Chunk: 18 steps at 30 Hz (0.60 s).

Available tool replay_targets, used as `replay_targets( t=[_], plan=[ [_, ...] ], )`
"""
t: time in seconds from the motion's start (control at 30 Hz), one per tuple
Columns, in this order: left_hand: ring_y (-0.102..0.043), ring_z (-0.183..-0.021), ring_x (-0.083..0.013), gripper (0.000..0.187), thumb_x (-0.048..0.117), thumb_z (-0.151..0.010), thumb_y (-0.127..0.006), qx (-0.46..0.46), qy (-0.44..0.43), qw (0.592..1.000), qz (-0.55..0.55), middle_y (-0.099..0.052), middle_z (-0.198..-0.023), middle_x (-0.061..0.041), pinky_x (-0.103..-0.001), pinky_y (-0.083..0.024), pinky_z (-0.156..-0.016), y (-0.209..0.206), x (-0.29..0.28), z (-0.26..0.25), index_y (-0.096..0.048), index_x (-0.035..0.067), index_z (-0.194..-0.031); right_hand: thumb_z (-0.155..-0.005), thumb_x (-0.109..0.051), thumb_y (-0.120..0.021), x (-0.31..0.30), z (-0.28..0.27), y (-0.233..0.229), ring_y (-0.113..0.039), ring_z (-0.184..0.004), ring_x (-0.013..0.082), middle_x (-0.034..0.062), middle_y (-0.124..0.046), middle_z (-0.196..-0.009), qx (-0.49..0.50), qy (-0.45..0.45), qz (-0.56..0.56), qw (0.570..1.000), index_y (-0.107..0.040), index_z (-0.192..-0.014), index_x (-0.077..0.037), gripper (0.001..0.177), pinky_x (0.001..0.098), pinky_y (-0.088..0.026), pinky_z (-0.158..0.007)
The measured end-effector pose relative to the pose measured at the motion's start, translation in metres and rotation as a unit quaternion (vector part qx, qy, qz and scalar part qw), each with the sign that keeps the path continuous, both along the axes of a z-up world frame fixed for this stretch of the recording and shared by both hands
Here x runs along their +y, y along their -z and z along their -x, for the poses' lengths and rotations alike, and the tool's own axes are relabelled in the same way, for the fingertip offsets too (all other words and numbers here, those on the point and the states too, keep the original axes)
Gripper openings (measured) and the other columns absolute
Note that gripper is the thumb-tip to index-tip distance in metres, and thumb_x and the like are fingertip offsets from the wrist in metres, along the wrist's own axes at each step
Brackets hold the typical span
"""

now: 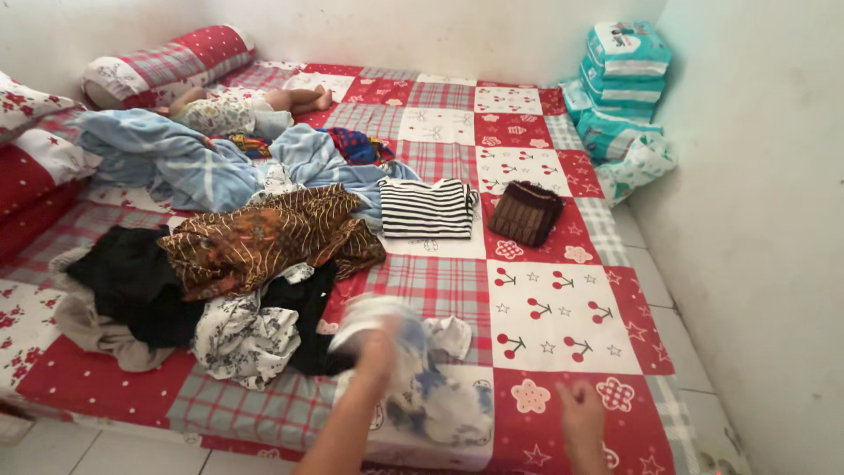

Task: The person irons and folds a shirt and a pair of trousers by hand using an iron on a bed.

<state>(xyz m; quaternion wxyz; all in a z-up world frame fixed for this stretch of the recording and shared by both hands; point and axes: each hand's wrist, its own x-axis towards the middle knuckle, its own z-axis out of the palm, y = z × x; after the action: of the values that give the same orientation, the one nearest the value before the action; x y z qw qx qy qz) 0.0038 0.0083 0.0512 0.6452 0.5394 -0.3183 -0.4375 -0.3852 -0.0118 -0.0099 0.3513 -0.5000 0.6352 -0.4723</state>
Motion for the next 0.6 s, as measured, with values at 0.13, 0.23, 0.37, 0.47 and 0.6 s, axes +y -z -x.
replay_targets(
  t=[0.13, 0.23, 0.37, 0.47, 0.6],
  plan=[
    [-0.069, -0.105, -0.0366, 0.045, 0.036, -0.095, -0.063, -0.352, 0.191, 0.916, 0.005, -0.073, -0.108, -0.023, -0.046, -0.052, -0.090, -0.079, 0.032, 0.075, -0.065, 0.000, -0.123, -0.089, -0.004, -0.072, 0.030, -0.069, -0.065, -0.059, -0.089, 0.0157, 0.0065, -0.061, -0.094, -0.088, -0.169, 0.245, 0.951, -0.062, -0.099, -0.002, 0.014, 0.0297, -0.050, -0.080],
    [-0.070, -0.093, -0.0423, 0.043, 0.035, -0.092, -0.065, -0.403, 0.154, 0.902, -0.020, -0.072, -0.097, -0.026, -0.049, -0.054, -0.079, -0.147, 0.055, 0.101, -0.063, 0.002, -0.120, -0.089, 0.004, -0.068, 0.053, -0.101, -0.103, -0.068, -0.096, 0.0214, 0.0112, -0.069, -0.106, 0.012, -0.220, 0.369, 0.903, -0.064, -0.104, -0.002, 0.017, 0.0279, -0.053, -0.084],
    [-0.071, -0.082, -0.0388, 0.026, 0.030, -0.092, -0.062, -0.521, 0.201, 0.829, 0.026, -0.072, -0.084, -0.018, -0.050, -0.054, -0.071, -0.180, 0.076, 0.125, -0.067, 0.008, -0.106, -0.091, -0.003, -0.062, 0.068, -0.159, -0.111, -0.069, -0.096, 0.0284, 0.0160, -0.070, -0.109, 0.034, -0.030, 0.198, 0.979, -0.065, -0.115, 0.001, 0.025, 0.0366, -0.056, -0.085],
    [-0.072, -0.081, -0.0356, 0.013, 0.022, -0.102, -0.055, -0.658, 0.349, 0.654, 0.131, -0.071, -0.083, -0.013, -0.049, -0.055, -0.069, -0.156, 0.095, 0.153, -0.063, 0.012, -0.103, -0.088, -0.009, -0.065, 0.078, -0.241, -0.105, -0.066, -0.107, 0.0334, 0.0224, -0.066, -0.117, 0.221, 0.403, 0.018, 0.888, -0.057, -0.127, 0.005, 0.042, 0.0422, -0.054, -0.095],
    [-0.071, -0.078, -0.0386, 0.017, 0.024, -0.093, -0.059, -0.607, 0.259, 0.750, 0.055, -0.071, -0.082, -0.017, -0.052, -0.053, -0.067, -0.121, 0.078, 0.129, -0.063, 0.008, -0.099, -0.089, -0.006, -0.064, 0.059, -0.138, -0.105, -0.063, -0.097, 0.0273, 0.0160, -0.065, -0.109, -0.104, -0.249, 0.080, 0.960, -0.060, -0.119, 0.000, 0.031, 0.0395, -0.052, -0.086]
  ],
)
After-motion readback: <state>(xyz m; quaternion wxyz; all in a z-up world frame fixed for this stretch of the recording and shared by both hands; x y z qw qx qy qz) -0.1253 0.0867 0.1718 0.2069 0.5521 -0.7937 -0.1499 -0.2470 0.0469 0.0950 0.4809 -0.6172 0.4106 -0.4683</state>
